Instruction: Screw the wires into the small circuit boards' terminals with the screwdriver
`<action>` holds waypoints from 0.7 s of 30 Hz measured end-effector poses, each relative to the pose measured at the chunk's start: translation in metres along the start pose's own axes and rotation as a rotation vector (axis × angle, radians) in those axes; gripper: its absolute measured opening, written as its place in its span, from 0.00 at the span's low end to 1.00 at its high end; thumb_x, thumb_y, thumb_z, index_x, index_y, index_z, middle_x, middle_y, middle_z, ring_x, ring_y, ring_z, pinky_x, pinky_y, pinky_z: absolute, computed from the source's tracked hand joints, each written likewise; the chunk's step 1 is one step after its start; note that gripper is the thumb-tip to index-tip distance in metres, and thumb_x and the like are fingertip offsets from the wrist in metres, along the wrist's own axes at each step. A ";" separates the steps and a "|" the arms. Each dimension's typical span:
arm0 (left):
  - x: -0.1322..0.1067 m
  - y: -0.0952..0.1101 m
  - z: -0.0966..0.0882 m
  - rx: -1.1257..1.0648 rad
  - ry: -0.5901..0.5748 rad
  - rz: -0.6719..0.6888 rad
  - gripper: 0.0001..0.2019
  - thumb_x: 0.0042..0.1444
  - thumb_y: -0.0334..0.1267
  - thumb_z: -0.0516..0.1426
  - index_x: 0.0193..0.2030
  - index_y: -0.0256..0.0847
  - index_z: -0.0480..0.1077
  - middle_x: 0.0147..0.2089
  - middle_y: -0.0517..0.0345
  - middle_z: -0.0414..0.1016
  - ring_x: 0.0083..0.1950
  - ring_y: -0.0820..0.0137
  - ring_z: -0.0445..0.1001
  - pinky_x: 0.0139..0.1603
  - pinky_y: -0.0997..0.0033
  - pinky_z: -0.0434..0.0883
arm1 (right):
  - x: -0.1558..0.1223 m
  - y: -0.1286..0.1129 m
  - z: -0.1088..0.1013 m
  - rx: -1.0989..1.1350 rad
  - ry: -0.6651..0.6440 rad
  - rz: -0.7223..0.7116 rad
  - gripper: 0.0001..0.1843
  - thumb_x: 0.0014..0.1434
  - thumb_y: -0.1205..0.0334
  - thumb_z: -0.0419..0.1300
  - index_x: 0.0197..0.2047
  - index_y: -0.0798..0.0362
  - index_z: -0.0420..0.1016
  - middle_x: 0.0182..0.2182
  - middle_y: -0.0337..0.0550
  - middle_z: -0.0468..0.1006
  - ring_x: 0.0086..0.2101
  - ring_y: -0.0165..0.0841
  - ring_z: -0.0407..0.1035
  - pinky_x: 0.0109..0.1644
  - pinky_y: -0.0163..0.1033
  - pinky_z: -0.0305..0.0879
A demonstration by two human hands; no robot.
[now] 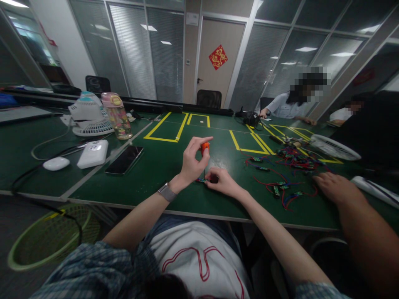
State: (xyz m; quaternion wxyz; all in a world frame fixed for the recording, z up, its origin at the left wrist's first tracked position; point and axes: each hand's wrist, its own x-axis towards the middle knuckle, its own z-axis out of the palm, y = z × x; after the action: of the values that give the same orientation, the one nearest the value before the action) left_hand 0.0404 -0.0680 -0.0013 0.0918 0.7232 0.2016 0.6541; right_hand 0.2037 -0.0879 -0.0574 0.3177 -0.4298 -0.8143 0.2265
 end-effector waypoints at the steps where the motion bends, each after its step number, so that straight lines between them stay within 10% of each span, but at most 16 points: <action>1: 0.000 0.000 0.000 0.013 0.007 -0.003 0.13 0.61 0.29 0.53 0.52 0.40 0.71 0.42 0.55 0.70 0.41 0.72 0.70 0.40 0.72 0.70 | 0.000 0.000 0.000 0.001 0.001 0.000 0.04 0.50 0.71 0.63 0.31 0.55 0.73 0.27 0.36 0.71 0.26 0.27 0.64 0.31 0.32 0.60; 21: 0.000 -0.001 0.002 -0.013 -0.069 -0.050 0.13 0.61 0.30 0.57 0.52 0.43 0.72 0.42 0.56 0.67 0.42 0.72 0.69 0.40 0.73 0.71 | 0.000 0.002 0.000 0.005 -0.009 -0.005 0.04 0.50 0.71 0.62 0.30 0.55 0.72 0.27 0.37 0.71 0.26 0.27 0.63 0.31 0.32 0.60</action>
State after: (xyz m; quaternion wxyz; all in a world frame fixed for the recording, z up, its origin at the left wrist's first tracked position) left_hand 0.0423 -0.0667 -0.0017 0.1198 0.7394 0.2123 0.6276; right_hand 0.2044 -0.0869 -0.0586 0.3157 -0.4257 -0.8163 0.2298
